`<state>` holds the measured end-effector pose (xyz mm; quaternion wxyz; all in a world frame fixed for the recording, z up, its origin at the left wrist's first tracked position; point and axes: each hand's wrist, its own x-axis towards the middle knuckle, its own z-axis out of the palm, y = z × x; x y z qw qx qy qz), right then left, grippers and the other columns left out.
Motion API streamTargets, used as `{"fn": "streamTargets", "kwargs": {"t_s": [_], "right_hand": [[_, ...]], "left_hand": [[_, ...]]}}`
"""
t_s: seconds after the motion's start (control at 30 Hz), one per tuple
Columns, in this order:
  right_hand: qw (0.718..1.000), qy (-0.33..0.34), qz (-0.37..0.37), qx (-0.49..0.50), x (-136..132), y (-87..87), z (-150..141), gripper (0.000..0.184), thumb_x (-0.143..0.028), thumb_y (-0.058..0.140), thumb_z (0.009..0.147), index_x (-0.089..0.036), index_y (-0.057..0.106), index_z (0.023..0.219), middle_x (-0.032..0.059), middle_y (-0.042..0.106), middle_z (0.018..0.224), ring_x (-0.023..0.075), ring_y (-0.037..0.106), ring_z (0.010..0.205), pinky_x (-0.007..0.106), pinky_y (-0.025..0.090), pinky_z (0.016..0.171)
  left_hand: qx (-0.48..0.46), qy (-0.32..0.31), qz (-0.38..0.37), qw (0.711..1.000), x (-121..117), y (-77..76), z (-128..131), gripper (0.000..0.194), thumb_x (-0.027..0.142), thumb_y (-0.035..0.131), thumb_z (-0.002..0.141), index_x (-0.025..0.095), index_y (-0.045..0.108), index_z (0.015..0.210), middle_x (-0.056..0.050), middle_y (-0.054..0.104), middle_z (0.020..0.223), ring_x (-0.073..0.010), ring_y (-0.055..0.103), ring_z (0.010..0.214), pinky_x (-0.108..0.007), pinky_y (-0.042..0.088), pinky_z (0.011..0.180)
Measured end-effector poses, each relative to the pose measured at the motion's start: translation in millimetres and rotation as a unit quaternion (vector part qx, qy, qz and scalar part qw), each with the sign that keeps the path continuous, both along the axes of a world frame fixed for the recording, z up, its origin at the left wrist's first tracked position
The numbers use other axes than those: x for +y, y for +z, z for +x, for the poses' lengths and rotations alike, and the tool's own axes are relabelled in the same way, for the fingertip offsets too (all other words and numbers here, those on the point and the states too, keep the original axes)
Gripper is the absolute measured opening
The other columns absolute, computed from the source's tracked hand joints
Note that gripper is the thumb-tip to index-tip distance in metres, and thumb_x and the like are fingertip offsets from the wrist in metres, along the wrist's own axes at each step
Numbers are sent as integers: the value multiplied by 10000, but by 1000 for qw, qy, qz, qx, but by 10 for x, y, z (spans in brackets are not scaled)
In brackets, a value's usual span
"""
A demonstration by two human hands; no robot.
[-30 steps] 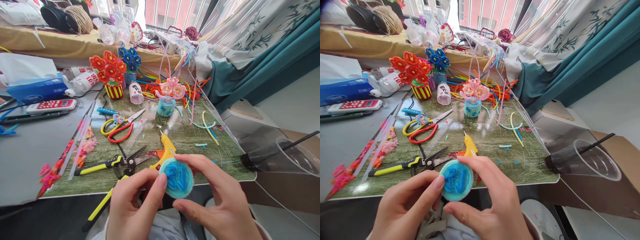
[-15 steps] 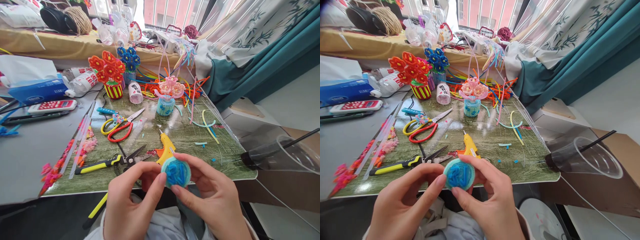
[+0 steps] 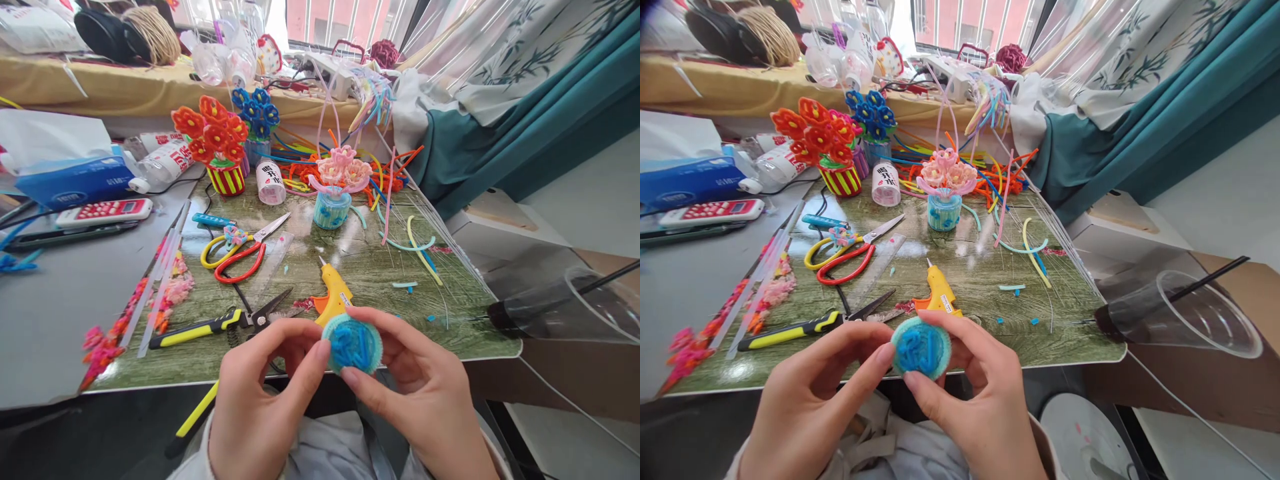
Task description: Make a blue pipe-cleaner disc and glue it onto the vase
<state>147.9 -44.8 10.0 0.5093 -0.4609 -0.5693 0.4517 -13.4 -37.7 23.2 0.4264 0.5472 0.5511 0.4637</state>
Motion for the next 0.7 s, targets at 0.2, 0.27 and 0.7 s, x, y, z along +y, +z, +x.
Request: {"fn": "streamTargets", "kwargs": {"t_s": [0.2, 0.27, 0.7], "right_hand": [[998, 8, -40, 49, 9, -78, 36, 456, -165, 773, 741, -235, 648, 1174, 73, 751, 1058, 225, 739, 883, 298, 628, 759], [998, -9, -45, 50, -1, -81, 44, 449, -170, 776, 738, -246, 656, 1164, 63, 747, 1063, 218, 735, 888, 283, 629, 742], [1000, -10, 0, 1, 6, -130, 240, 445, -141, 759, 751, -300, 666, 1157, 24, 733, 1073, 189, 717, 912, 237, 613, 733]], "left_hand": [[118, 16, 122, 985, -27, 6, 9, 89, 149, 654, 797, 238, 663, 794, 45, 654, 736, -85, 564, 612, -186, 463, 592], [173, -9, 167, 971, -25, 12, 37, 115, 114, 640, 811, 228, 640, 807, 38, 641, 774, -79, 567, 646, -177, 458, 620], [229, -36, 198, 953, 40, -32, 214, 142, 70, 606, 826, 208, 595, 792, 36, 597, 732, -87, 542, 669, -185, 430, 648]]}}
